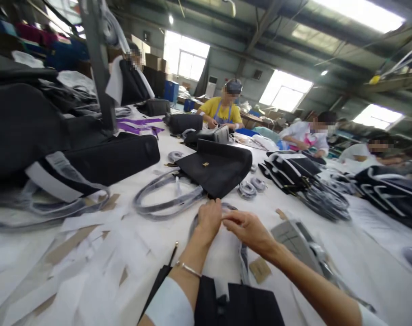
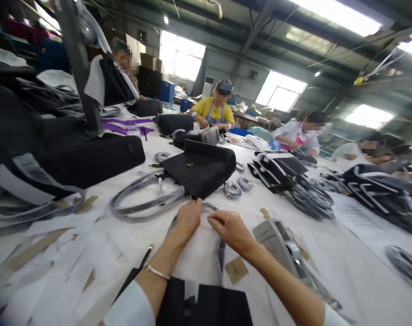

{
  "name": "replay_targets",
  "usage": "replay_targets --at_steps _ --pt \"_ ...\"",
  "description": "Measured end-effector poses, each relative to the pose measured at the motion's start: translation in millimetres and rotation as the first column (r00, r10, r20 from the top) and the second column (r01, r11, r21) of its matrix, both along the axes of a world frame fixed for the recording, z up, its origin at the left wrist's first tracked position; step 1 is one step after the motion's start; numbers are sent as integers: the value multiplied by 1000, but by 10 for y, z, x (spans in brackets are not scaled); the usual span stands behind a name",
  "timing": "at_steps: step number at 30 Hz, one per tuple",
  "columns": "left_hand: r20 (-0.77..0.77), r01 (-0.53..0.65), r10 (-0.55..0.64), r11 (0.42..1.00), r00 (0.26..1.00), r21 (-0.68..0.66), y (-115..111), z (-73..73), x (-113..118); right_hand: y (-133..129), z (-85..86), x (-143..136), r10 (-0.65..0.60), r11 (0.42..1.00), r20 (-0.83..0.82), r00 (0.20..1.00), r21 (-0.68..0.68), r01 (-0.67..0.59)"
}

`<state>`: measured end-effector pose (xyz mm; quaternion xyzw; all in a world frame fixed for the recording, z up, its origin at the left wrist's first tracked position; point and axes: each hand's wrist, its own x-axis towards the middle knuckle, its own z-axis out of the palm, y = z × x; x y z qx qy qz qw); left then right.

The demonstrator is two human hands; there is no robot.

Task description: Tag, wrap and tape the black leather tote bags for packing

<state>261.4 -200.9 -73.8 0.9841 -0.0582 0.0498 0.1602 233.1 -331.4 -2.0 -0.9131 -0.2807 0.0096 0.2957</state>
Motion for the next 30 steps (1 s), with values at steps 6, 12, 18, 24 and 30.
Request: replay_targets --at_steps 6,12,18,24,30 --pt "14 -10 10 1000 1000 10 22 -59 32 -885 -63 677 -328 852 231 916 -347 393" --pt "52 -31 27 997 998 68 35 -81 75 -734 -313 1344 -266 785 264 927 -499 367" --pt "94 9 -14 999 995 54 74 -65 73 -574 -294 1255 -303 735 333 893 -515 441" --pt "-27 -11 10 1000 1000 -24 88 -54 85 -380 -3 171 -254 874 410 876 -290 390" --pt "-77 -20 18 999 997 -26 161 -7 86 -138 -45 -529 14 953 29 999 -302 -5"
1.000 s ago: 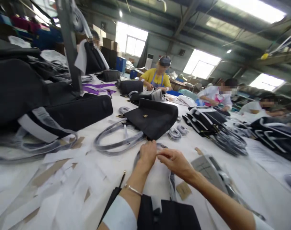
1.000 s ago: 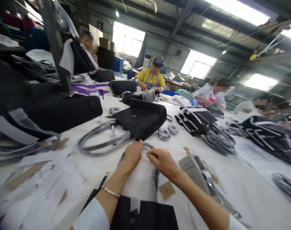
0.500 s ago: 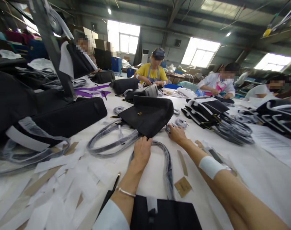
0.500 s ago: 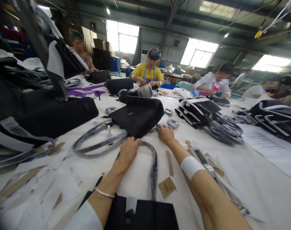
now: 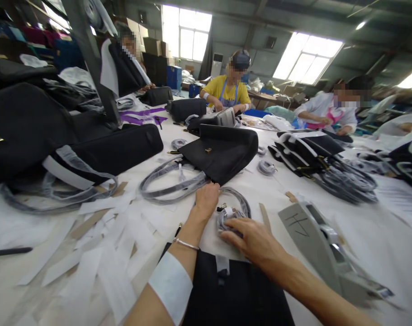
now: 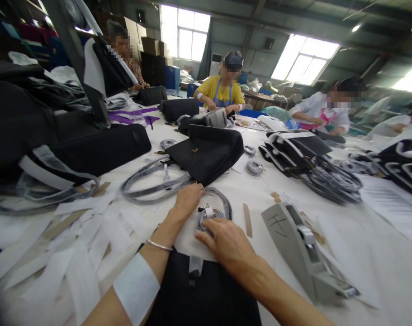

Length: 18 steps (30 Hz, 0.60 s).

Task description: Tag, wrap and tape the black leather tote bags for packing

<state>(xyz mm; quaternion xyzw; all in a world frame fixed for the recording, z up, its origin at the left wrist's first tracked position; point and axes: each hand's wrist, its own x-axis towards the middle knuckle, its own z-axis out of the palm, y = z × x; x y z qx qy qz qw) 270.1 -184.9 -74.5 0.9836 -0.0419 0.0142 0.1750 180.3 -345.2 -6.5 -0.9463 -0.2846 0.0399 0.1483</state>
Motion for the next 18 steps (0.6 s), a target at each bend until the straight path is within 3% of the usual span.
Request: replay_targets --at_steps 2,4,7,9,11,13,16,18 --pt "-8 4 -4 1000 1000 0 10 6 2 13 55 78 9 1000 52 999 27 -11" --pt "-14 6 -6 1000 1000 -3 11 7 8 27 94 247 159 987 159 974 -19 -158" --pt "-18 -10 10 1000 1000 -10 23 5 15 73 21 535 510 857 155 846 -180 -483" --pt "-16 -16 15 1000 1000 -20 49 8 16 101 -93 685 588 797 123 800 -256 -547" --pt "-14 -12 12 999 1000 -33 83 18 12 105 -193 769 579 795 108 808 -297 -529" --pt "-16 -8 7 999 1000 -49 114 34 9 92 -233 774 514 828 78 854 -306 -470" --pt "-33 -17 15 997 999 -76 147 63 14 92 -194 674 246 936 60 967 -274 -221" --pt "-52 -34 29 995 998 -96 167 79 25 119 -167 592 93 979 64 994 -188 -79"
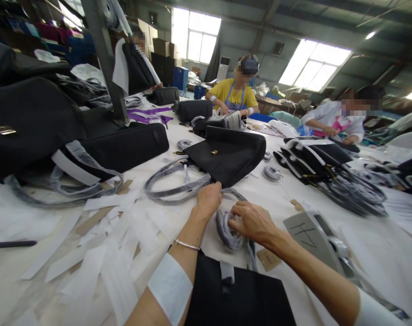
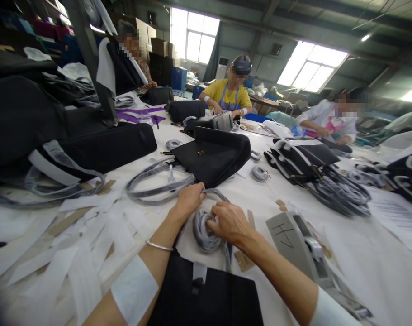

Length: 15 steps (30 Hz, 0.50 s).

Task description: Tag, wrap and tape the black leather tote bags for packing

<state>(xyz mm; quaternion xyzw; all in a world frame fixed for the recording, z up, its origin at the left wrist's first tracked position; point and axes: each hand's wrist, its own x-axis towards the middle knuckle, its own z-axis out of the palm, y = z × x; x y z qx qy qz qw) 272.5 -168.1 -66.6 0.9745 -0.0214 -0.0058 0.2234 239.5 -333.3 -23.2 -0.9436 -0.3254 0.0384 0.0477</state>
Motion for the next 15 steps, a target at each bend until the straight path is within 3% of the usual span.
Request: replay_targets --at_steps 2,4,6,10,12,15 --pt "-22 -5 4 1000 1000 -25 22 11 12 36 -21 -59 3 987 -34 999 162 3" --pt "-43 11 -13 998 999 -56 40 20 19 62 -97 -93 83 950 -87 993 309 -52" --pt "-57 40 -45 995 997 -87 47 28 18 74 -203 -118 107 921 -136 985 386 -46" --pt "-62 90 -99 988 993 -128 34 45 0 109 -377 -188 30 877 -221 975 474 80" --pt "-57 104 -112 985 992 -138 37 52 -8 142 -413 -230 66 872 -213 975 487 47" --pt "-38 151 -160 972 986 -179 70 58 -11 183 -405 -274 127 913 -101 987 401 -77"
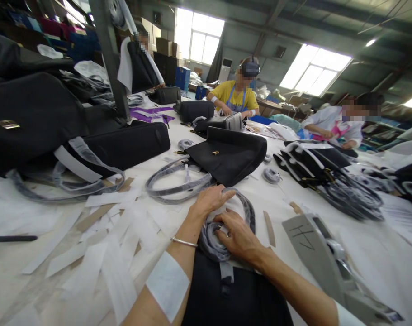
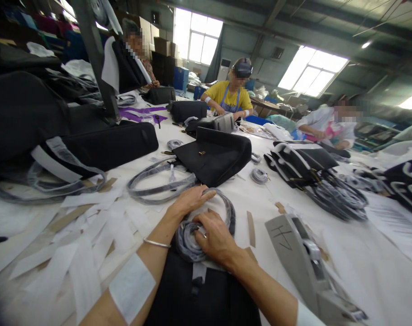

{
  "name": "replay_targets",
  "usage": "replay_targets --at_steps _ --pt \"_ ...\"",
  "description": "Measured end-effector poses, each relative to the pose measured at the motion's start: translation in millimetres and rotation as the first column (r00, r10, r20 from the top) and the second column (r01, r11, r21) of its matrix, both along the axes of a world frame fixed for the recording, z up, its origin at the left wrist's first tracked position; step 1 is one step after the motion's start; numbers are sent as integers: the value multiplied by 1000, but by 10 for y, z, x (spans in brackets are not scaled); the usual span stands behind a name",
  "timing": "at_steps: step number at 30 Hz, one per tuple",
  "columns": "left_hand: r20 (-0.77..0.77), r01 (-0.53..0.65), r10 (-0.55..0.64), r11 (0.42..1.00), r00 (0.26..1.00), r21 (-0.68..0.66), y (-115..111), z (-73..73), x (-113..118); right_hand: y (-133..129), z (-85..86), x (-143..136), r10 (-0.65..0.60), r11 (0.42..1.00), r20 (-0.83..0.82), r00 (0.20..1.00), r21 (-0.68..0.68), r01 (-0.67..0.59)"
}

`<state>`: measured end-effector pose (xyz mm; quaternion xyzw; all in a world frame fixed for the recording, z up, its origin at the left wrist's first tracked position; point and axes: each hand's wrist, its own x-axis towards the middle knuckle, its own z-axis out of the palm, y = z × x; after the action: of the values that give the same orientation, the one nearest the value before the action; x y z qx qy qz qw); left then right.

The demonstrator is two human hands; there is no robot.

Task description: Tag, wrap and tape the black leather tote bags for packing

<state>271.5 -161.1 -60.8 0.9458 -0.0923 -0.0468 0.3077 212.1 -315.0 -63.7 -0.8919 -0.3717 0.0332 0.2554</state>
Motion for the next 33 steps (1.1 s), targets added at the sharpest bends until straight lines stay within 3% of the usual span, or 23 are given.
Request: replay_targets --at_steps 2,5,9,15,18,21,24,28,31,33 --pt "4 9 -9 1000 1000 -28 24 2 2 3 34 -10 13 986 102 995 -165 3" --pt "-22 -88 89 996 996 20 28 4 7 -24 97 -3 -27 900 220 975 -419 119" --pt "-39 -187 192 976 981 115 -19 -10 11 -63 166 31 -91 797 308 947 -548 255" --pt "11 -199 199 973 980 121 -47 -75 4 -75 191 273 -71 822 349 934 -510 253" --pt "51 -210 206 970 977 123 -37 -92 -14 -73 135 446 -32 869 296 955 -464 173" --pt "116 -217 203 968 972 127 -33 -92 -29 -84 74 556 -100 914 272 957 -354 196" --pt "168 -191 168 972 971 134 -37 -97 -18 -144 77 591 -161 929 155 975 -308 203" --pt "191 -132 103 980 976 146 -52 -120 9 -247 164 567 -66 951 -26 998 -303 55" --pt "191 -91 61 984 980 151 -61 -126 7 -250 178 531 -54 922 35 998 -383 64" --pt "178 -65 37 986 983 153 -58 -119 2 -217 142 525 -74 938 86 994 -332 98"
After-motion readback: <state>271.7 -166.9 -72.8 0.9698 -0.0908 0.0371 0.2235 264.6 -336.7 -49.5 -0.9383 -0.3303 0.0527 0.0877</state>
